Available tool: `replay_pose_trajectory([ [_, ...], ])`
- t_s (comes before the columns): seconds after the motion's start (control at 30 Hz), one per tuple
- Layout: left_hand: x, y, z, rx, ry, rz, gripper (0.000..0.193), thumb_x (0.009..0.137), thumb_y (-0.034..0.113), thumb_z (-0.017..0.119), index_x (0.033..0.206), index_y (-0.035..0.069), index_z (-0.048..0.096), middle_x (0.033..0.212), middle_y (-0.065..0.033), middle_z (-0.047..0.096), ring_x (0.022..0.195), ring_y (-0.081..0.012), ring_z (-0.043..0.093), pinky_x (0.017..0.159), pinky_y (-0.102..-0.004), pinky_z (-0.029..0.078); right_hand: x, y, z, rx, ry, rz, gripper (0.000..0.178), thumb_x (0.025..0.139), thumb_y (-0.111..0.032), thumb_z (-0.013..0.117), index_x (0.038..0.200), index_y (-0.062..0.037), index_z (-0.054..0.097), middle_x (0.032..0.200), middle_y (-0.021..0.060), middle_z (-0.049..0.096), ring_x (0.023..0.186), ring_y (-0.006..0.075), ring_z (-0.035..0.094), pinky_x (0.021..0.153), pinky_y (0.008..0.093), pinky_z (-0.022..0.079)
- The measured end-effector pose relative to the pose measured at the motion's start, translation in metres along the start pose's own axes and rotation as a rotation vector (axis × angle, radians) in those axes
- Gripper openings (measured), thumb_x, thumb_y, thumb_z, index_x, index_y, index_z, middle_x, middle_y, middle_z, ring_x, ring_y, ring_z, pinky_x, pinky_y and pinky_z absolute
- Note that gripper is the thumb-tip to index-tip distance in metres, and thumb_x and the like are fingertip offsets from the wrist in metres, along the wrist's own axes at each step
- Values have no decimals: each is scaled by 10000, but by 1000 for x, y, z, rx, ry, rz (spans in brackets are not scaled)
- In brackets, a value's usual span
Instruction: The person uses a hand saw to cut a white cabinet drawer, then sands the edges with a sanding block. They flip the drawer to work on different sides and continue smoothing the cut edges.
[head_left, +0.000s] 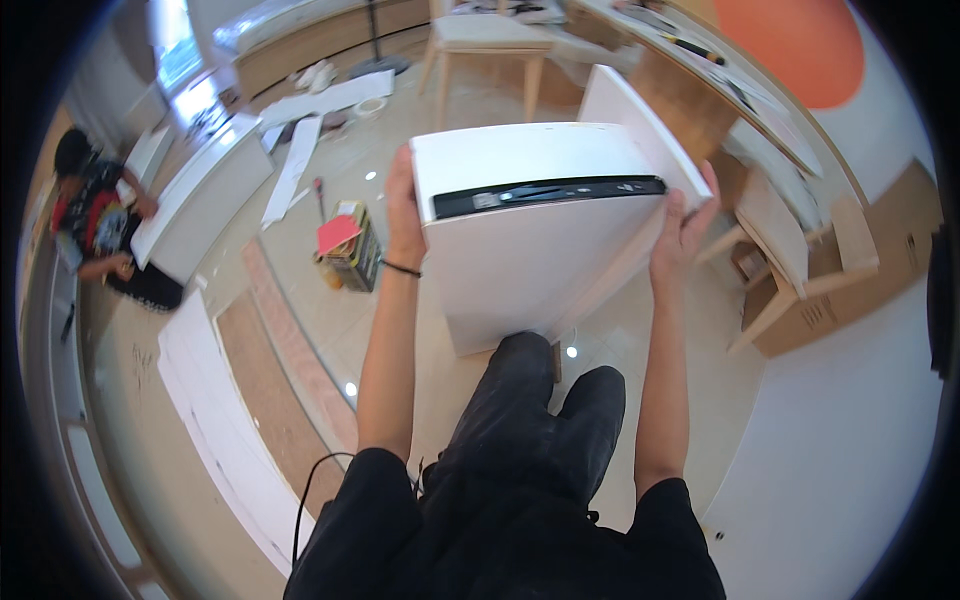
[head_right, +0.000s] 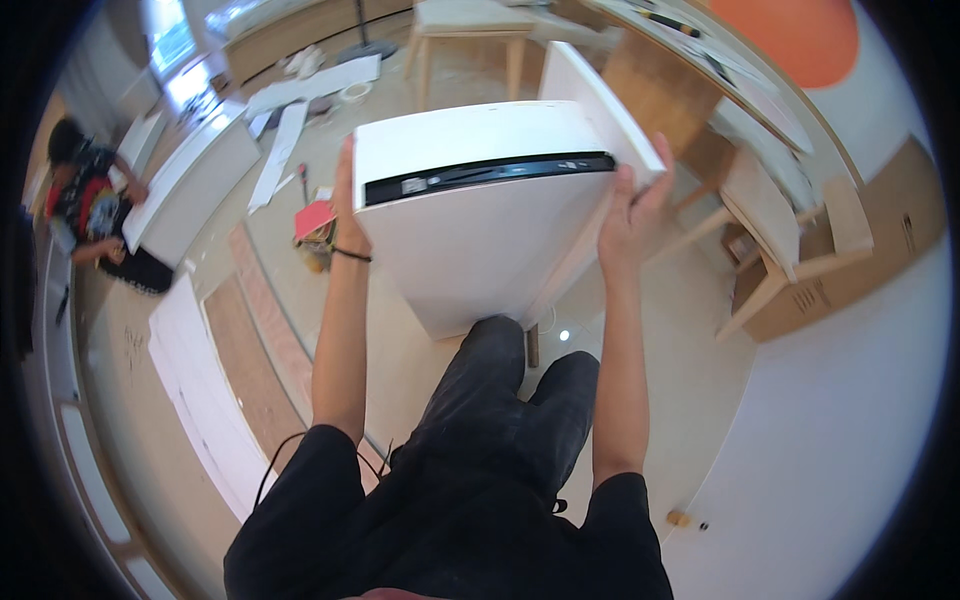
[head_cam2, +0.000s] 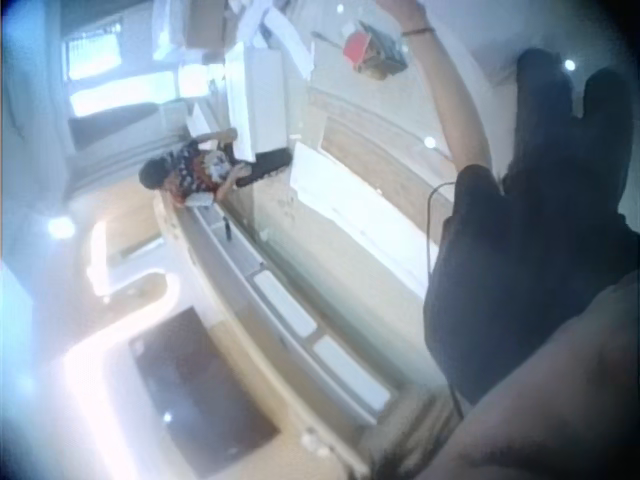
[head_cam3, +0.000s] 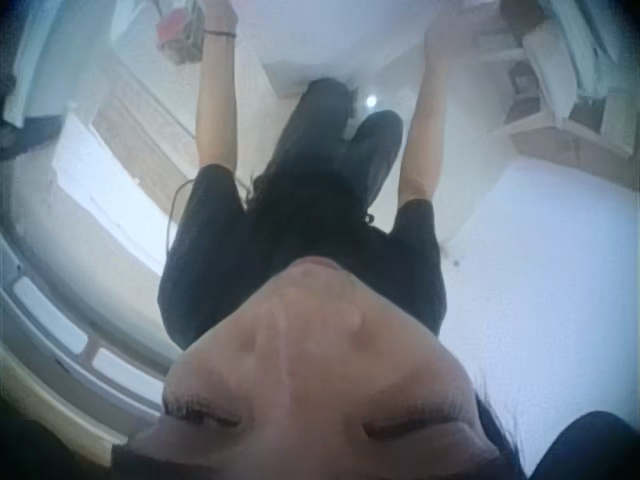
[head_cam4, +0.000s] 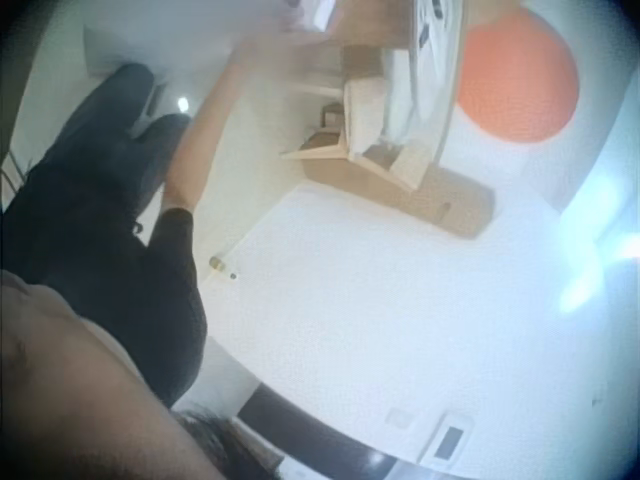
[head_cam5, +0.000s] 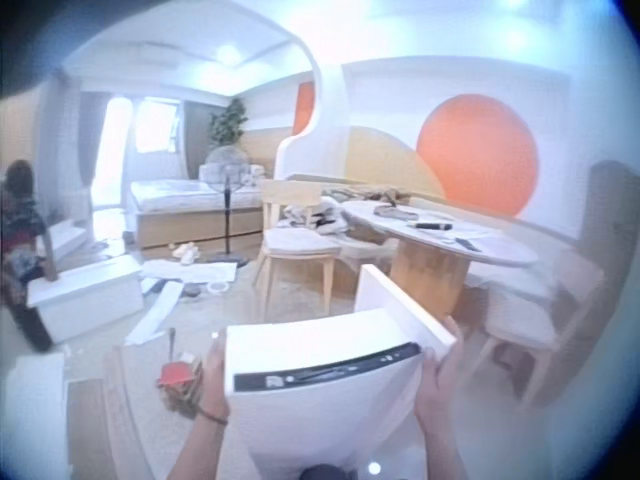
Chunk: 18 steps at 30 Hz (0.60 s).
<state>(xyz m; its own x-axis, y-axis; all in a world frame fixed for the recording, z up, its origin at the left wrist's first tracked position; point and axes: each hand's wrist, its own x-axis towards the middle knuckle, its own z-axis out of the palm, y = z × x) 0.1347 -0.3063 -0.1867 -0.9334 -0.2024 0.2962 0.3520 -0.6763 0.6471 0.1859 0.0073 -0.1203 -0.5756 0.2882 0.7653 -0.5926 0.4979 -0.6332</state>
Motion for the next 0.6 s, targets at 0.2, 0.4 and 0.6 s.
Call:
replay_pose_trajectory([
  [0.2,-12,9,7,51,-176,145,547,974,421,569,1336,12,559,1207,-85,616,1178,-174,536,1044,-294,375,-2,-1,5,-69,-20,-71,477,1090,-271,454,1476,-16,342,1455,175,420,1326,274,448,1119,374,340],
  [0.4,-6,9,12,78,-73,64,496,978,406,592,1290,21,596,1173,-67,630,1131,-150,548,1007,-273,389,-2,6,4,-92,-15,-107,505,1088,-315,460,1477,-14,349,1436,180,425,1304,260,459,1105,368,357],
  [0.6,-8,7,9,79,-98,92,452,1047,377,483,1316,32,598,1192,-48,634,1130,-124,546,1013,-254,380,-2,9,3,-96,-2,-64,526,1088,-326,456,1486,0,348,1449,184,437,1306,264,462,1106,371,363],
])
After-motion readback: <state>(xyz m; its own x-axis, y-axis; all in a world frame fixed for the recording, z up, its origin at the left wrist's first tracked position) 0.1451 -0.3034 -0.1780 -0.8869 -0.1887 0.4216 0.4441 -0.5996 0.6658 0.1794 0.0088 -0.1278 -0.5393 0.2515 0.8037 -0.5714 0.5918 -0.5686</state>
